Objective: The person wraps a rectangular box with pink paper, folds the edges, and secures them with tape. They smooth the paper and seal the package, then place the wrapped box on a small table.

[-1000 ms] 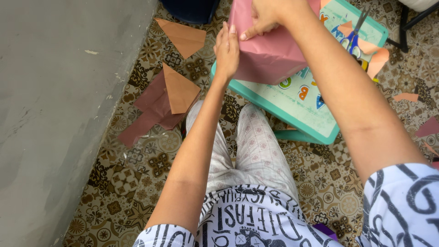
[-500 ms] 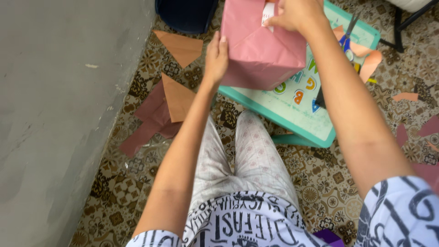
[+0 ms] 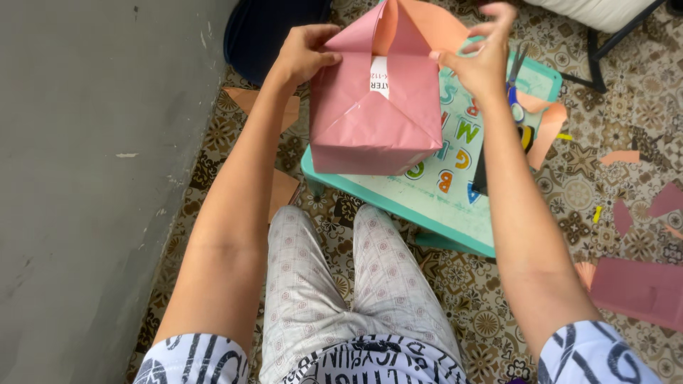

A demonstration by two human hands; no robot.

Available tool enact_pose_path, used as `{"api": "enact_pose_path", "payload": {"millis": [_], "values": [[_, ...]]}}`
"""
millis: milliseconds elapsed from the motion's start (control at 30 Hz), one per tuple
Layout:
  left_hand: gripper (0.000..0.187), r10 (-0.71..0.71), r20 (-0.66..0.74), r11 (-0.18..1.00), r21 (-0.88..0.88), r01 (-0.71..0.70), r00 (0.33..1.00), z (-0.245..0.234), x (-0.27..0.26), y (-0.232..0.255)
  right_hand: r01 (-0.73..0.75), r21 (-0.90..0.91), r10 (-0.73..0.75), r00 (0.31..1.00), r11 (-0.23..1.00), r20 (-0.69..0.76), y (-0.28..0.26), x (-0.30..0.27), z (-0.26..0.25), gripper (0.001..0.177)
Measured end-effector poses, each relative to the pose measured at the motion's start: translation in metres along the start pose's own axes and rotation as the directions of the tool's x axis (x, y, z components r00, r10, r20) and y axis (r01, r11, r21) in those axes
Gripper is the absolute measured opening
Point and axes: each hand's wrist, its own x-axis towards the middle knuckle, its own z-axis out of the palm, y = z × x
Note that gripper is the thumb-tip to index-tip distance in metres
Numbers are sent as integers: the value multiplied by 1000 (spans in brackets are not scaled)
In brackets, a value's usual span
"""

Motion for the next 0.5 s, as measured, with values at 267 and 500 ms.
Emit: {"api": "enact_pose_path", "payload": {"millis": [267, 500], "values": [[29, 68, -18, 995, 70, -66, 998, 11, 2, 23, -38, 301, -90, 912, 953, 400, 18, 3, -5, 18], [29, -7, -54, 999, 50, 10, 999, 14, 15, 24, -10, 100, -35, 900, 995, 435, 43, 21, 21, 30]]}}
